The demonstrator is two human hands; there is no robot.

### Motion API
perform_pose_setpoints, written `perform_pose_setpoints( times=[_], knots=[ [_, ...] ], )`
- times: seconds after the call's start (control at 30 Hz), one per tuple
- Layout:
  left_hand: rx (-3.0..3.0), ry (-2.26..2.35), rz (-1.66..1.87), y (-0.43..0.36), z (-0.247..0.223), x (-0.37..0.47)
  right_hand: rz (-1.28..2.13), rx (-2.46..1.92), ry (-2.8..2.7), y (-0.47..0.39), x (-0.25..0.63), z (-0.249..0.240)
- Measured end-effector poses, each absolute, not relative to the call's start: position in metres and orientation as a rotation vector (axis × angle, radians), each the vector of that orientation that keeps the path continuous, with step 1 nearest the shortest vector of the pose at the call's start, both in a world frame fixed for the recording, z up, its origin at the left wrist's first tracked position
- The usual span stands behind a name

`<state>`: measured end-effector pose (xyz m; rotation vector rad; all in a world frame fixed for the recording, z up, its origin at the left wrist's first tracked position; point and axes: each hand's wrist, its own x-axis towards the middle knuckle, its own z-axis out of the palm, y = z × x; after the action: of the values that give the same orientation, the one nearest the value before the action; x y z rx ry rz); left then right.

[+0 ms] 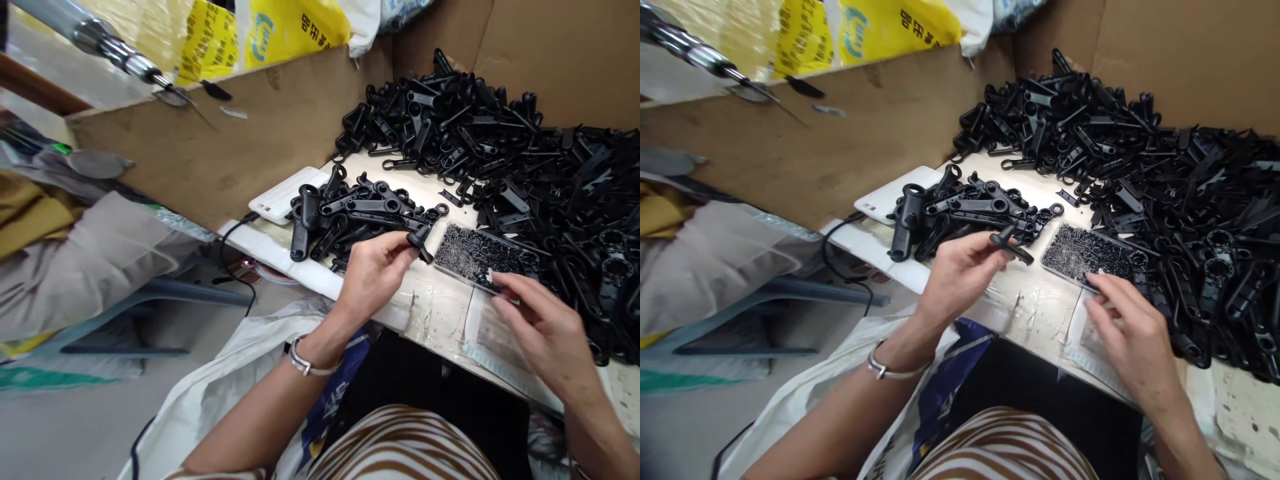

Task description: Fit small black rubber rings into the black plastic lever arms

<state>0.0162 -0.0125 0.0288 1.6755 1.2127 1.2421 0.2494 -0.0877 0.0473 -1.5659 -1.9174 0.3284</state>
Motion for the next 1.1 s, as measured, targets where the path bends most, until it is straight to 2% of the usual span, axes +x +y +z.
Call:
perform_pose_setpoints(
  times=[0.17,0.33,0.43,0.6,0.7,0.87,1.1],
  knots=[
    [0.971,0.893,0.971,-0.037,0.028,0.033,0.599,-1.475,-1.950,-0.077,0.214,0.037],
    [0.900,0.921,0.854,-0.043,0.028,0.031,0.810,-1.551,-1.860,-0.073,0.218,0.037],
    [1.138,1.116,0.950,-0.045,0.021,0.023,0.806,-1.619,-1.889,-0.074,0.230,0.036],
    [2.074,1.419,1.257,-0.043,0.010,0.002,0.549,-1.615,-2.205,-0.076,0.246,0.025],
    [2.358,1.492,1.219,-0.028,0.014,-0.011,0.415,-1.632,-2.340,-0.079,0.250,0.020],
    [2.640,1.497,0.845,0.018,0.039,-0.003,0.207,-1.672,-2.407,-0.085,0.249,0.019],
    [2.724,1.278,-0.033,0.091,0.055,0.049,0.039,-1.613,-2.354,-0.091,0.249,0.008]
  ],
)
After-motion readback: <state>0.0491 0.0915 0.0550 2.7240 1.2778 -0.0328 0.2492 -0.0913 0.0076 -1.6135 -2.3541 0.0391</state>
